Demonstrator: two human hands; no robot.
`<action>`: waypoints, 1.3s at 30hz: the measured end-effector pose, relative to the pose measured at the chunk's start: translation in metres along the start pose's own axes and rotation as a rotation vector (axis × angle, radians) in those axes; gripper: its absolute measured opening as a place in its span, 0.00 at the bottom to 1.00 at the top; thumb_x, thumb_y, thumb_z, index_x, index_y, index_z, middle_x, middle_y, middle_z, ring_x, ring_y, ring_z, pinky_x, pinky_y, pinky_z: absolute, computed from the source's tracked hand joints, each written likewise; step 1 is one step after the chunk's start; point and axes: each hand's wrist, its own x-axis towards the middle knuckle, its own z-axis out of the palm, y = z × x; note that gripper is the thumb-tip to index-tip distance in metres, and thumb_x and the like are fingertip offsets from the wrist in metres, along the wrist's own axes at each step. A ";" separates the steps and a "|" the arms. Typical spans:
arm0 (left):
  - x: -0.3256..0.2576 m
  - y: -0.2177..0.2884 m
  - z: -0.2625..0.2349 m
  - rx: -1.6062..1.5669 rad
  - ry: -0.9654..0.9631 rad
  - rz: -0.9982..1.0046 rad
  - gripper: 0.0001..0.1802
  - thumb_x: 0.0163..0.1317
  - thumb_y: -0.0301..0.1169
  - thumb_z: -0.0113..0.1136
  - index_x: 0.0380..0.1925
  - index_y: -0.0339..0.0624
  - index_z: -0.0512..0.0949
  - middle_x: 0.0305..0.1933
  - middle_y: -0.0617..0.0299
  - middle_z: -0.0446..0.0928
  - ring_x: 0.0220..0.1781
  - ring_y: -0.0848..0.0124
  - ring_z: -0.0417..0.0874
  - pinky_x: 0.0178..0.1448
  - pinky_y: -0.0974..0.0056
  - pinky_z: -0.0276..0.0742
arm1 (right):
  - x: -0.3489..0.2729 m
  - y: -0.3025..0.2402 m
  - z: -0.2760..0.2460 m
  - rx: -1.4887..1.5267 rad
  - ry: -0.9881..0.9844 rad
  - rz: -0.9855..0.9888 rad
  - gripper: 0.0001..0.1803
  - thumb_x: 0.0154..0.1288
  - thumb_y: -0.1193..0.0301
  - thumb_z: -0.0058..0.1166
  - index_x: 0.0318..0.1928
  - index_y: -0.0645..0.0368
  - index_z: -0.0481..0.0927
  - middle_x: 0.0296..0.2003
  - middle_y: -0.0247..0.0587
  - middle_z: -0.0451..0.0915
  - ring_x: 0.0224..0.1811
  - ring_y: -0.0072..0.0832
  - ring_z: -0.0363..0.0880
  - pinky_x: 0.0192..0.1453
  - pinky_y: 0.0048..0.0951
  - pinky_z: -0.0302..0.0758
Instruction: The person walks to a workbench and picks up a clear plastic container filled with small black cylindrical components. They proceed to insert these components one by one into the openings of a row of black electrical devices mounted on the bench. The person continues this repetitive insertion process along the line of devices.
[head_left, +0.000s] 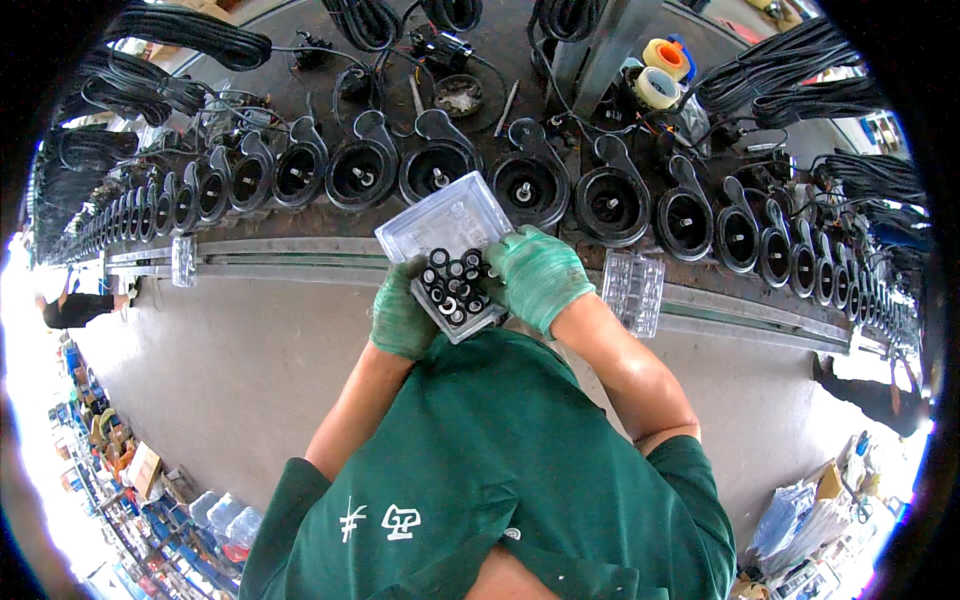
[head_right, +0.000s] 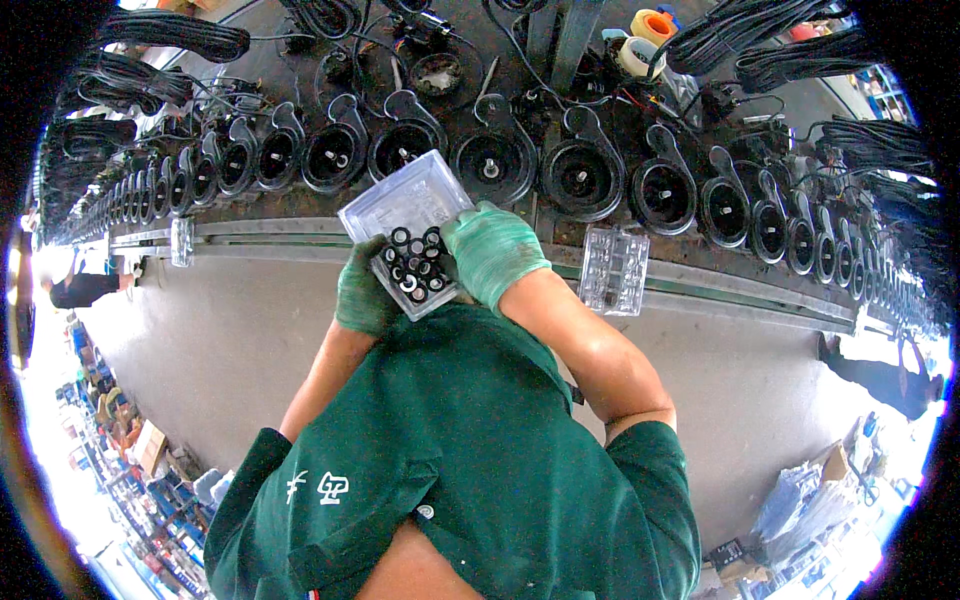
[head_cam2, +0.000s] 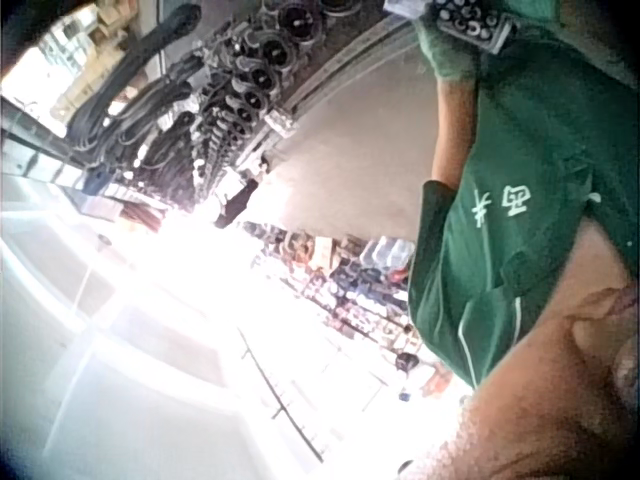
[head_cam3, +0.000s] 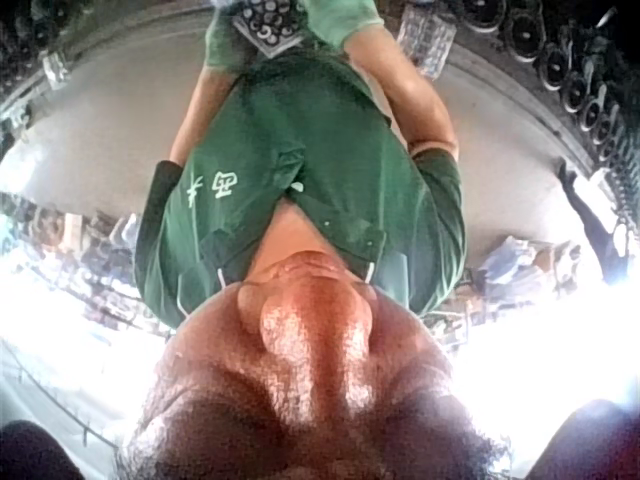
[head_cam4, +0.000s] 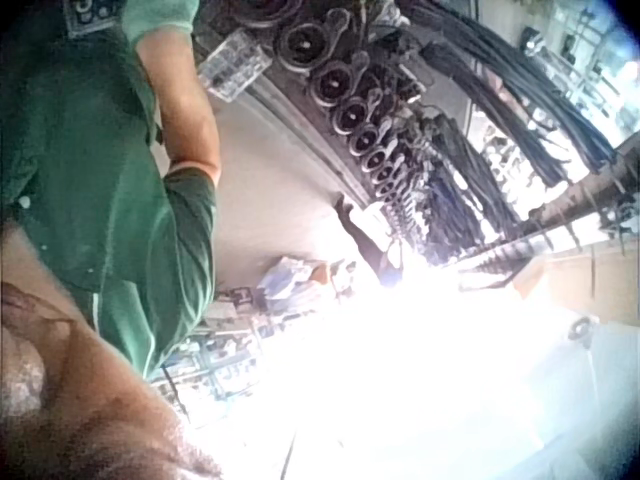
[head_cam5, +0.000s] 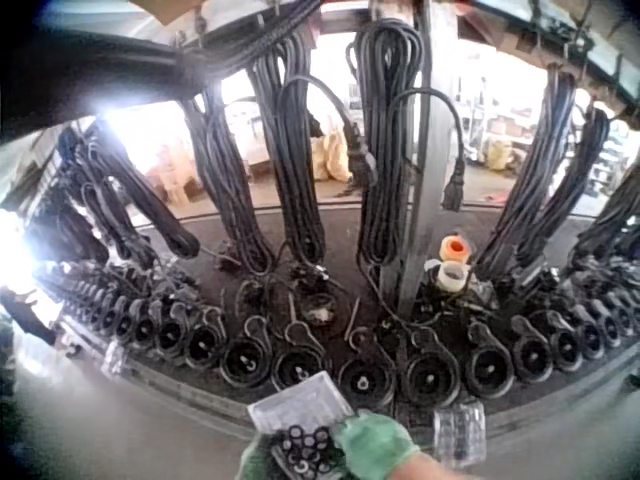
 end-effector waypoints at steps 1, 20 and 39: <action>0.001 0.000 -0.001 -0.010 -0.005 -0.015 0.33 0.67 0.39 0.59 0.69 0.35 0.70 0.64 0.44 0.81 0.62 0.49 0.84 0.70 0.44 0.80 | -0.003 -0.002 -0.002 0.029 0.018 0.016 0.16 0.63 0.60 0.66 0.47 0.55 0.86 0.46 0.47 0.86 0.52 0.47 0.83 0.56 0.46 0.82; -0.003 0.015 -0.022 -0.056 -0.092 -0.095 0.36 0.67 0.44 0.60 0.71 0.36 0.70 0.68 0.44 0.79 0.66 0.50 0.82 0.72 0.44 0.79 | -0.047 0.097 -0.017 -0.040 0.848 0.541 0.10 0.64 0.73 0.70 0.46 0.54 0.90 0.47 0.44 0.88 0.48 0.40 0.89 0.55 0.36 0.84; 0.007 -0.004 -0.001 -0.101 -0.091 -0.043 0.30 0.68 0.28 0.57 0.70 0.45 0.66 0.61 0.47 0.79 0.59 0.50 0.86 0.62 0.43 0.89 | -0.043 -0.002 -0.029 0.070 0.452 0.158 0.17 0.57 0.79 0.68 0.49 0.53 0.89 0.62 0.44 0.80 0.64 0.42 0.78 0.70 0.42 0.77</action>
